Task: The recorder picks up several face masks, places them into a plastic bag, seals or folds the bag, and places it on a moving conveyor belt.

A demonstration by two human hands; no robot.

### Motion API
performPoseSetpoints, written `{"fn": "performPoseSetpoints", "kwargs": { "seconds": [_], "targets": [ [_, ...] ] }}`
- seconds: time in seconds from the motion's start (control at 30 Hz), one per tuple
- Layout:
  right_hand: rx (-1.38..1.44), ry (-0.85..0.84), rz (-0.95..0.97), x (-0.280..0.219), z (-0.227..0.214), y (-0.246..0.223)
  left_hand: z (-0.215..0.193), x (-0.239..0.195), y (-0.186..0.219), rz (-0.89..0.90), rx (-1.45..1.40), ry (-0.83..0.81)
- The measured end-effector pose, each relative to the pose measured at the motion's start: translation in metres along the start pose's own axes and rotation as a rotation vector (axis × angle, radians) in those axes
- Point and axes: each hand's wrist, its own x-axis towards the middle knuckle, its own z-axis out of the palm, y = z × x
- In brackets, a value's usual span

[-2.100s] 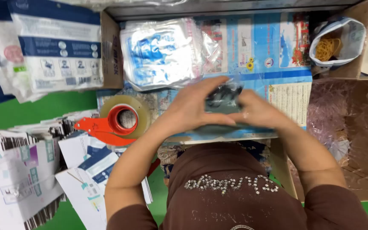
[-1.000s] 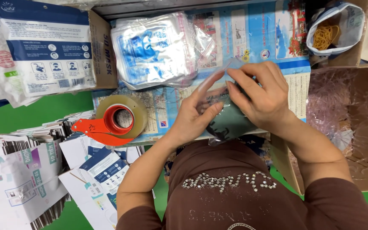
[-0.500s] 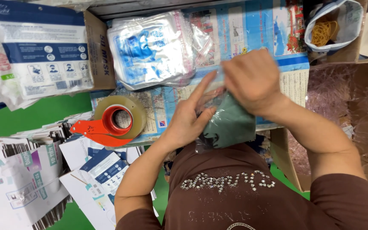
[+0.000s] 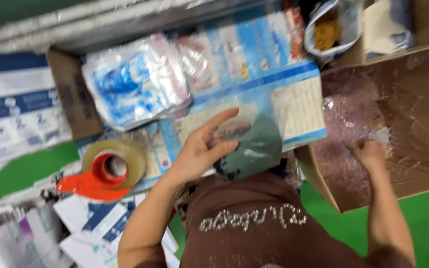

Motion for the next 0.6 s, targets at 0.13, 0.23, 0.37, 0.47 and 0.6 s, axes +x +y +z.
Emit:
{"fn": "performPoseSetpoints", "kwargs": {
  "seconds": [0.13,0.23,0.37,0.47,0.6],
  "targets": [
    [0.728,0.026,-0.47,-0.139,-0.094,-0.145,0.022,0.007,-0.002,-0.126,0.049,-0.027],
    [1.231,-0.441,-0.73,-0.189,-0.146,-0.224,0.028,0.012,0.0,-0.1,-0.026,-0.041],
    [0.913,-0.514,-0.848,-0.202,-0.144,-0.262,0.026,-0.006,-0.007,-0.091,-0.035,-0.019],
    [1.077,-0.583,-0.937,-0.205,-0.136,-0.265,0.015,-0.018,-0.014,-0.14,-0.084,0.019],
    [1.383,-0.594,-0.826,-0.198,-0.106,-0.254,-0.013,-0.026,-0.06,0.015,0.101,-0.049]
  ]
}}
